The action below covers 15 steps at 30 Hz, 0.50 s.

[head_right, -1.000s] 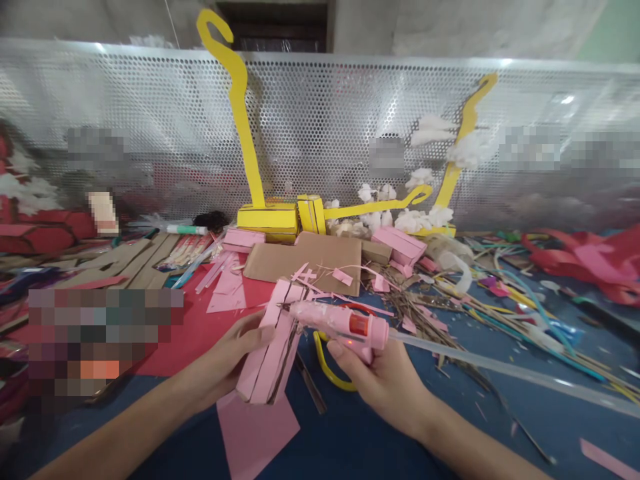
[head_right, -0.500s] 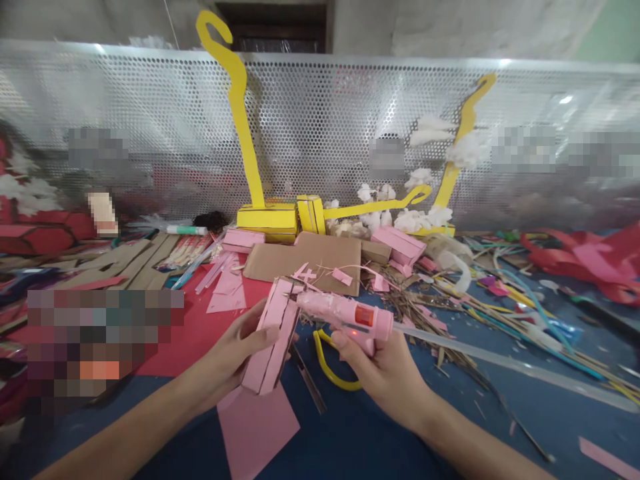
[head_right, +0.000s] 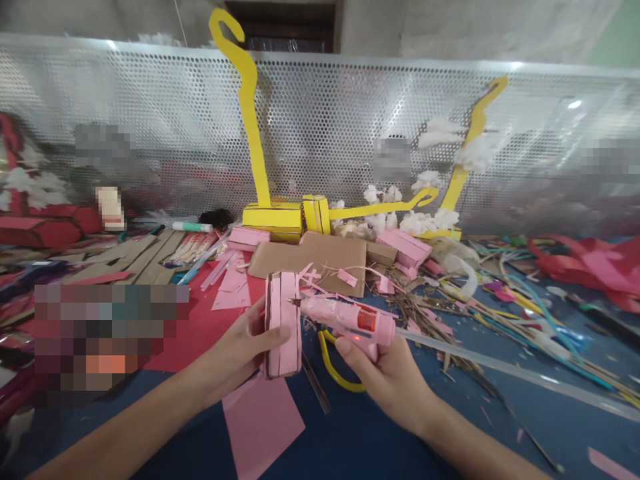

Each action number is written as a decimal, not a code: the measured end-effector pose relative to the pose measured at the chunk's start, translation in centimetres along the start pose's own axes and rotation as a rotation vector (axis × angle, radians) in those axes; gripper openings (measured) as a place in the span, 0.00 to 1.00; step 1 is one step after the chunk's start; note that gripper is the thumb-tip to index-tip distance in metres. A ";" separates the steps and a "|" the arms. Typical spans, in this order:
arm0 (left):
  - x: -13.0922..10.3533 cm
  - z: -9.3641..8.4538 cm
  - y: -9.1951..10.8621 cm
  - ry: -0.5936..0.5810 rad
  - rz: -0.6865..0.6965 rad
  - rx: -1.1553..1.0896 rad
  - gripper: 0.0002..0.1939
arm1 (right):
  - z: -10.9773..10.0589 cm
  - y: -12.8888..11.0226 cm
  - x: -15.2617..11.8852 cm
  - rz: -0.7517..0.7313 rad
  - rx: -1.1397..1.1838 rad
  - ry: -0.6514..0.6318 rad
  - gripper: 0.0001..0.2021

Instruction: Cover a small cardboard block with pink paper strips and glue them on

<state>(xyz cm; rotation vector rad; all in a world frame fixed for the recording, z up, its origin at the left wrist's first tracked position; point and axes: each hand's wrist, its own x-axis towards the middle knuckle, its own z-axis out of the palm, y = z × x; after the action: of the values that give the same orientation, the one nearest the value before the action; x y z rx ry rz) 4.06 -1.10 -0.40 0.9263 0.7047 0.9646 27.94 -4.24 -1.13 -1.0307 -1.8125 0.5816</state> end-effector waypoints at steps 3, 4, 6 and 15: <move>0.1 -0.1 -0.2 0.000 0.001 0.036 0.32 | -0.1 -0.2 0.1 -0.002 -0.015 0.031 0.15; 0.1 -0.1 -0.3 0.003 0.000 0.040 0.31 | -0.1 -0.2 0.1 -0.004 -0.022 0.040 0.15; 0.0 0.0 -0.3 0.013 0.004 0.032 0.30 | -0.1 -0.3 0.1 -0.002 -0.028 0.050 0.14; -0.2 -0.5 -0.4 0.076 0.066 0.169 0.32 | -0.2 0.0 -0.2 0.014 -0.049 0.026 0.15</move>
<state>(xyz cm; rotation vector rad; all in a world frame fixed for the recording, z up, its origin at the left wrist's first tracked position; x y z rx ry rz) 3.74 -1.29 -0.97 1.0705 0.8341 1.0144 28.18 -4.40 -1.14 -1.0795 -1.8059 0.5323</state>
